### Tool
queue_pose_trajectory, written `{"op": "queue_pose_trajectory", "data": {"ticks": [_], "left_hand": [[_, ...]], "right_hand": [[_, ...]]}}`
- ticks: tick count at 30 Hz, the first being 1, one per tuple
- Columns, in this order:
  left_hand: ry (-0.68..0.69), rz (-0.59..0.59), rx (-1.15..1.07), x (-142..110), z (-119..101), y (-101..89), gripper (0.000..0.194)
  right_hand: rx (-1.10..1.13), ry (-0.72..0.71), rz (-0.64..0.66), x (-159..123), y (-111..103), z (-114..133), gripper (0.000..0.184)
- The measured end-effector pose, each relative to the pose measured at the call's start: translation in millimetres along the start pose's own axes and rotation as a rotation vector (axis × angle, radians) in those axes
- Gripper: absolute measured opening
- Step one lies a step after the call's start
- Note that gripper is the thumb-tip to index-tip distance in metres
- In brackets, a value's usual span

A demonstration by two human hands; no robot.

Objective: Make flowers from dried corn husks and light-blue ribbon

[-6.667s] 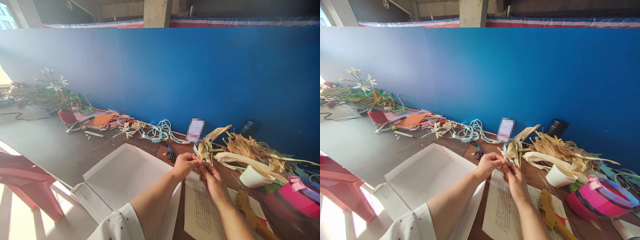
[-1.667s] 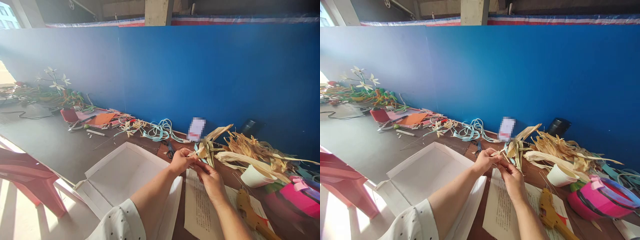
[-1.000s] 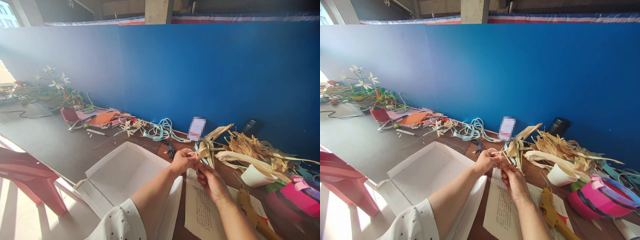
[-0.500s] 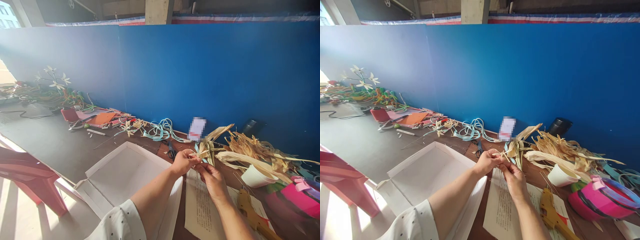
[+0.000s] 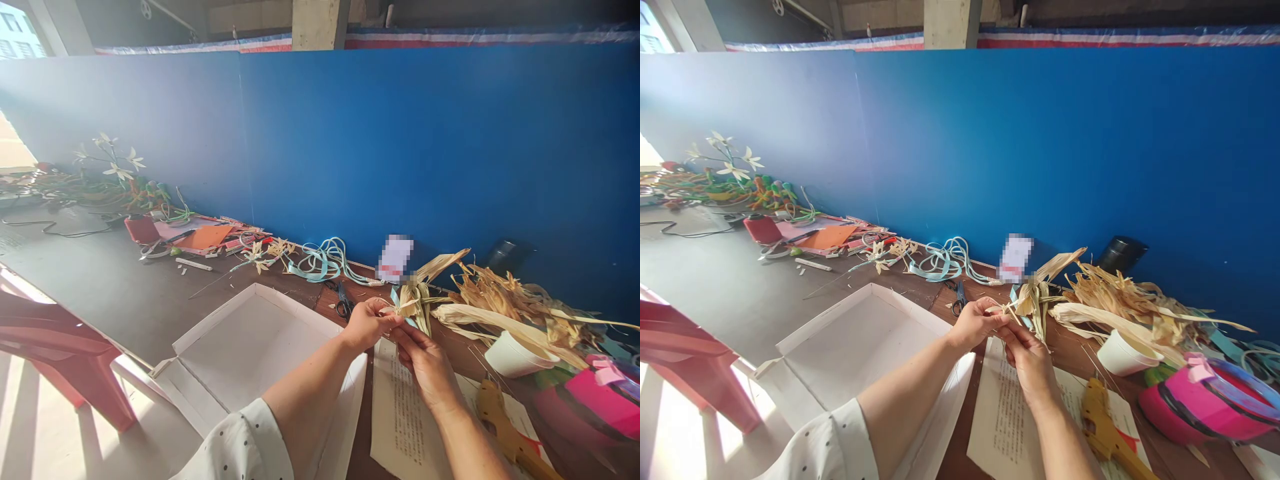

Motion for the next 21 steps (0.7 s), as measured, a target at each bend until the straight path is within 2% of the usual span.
{"op": "queue_pose_trajectory", "data": {"ticks": [5, 13, 21], "left_hand": [[-0.002, 0.021, -0.028, -0.5, -0.6, 2.4, 0.051], [-0.010, 0.059, -0.059, -1.8, -2.4, 6.8, 0.050], [-0.008, 0.087, -0.052, -2.6, -4.2, 10.8, 0.049]], "right_hand": [[0.072, 0.029, 0.048, -1.7, 5.5, 1.6, 0.025], [0.262, 0.063, 0.073, -2.2, 12.8, 2.8, 0.026], [0.173, 0.062, 0.038, -2.2, 5.1, 1.7, 0.028]]}}
Point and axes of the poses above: each hand's wrist, its own x-axis towards the middle knuckle, its own y-axis out of the palm, z = x × y, the point moved 8 cm from there along x, towards the middle knuckle, and after that the axes turned 12 degrees about z, right-handed, at the moved point
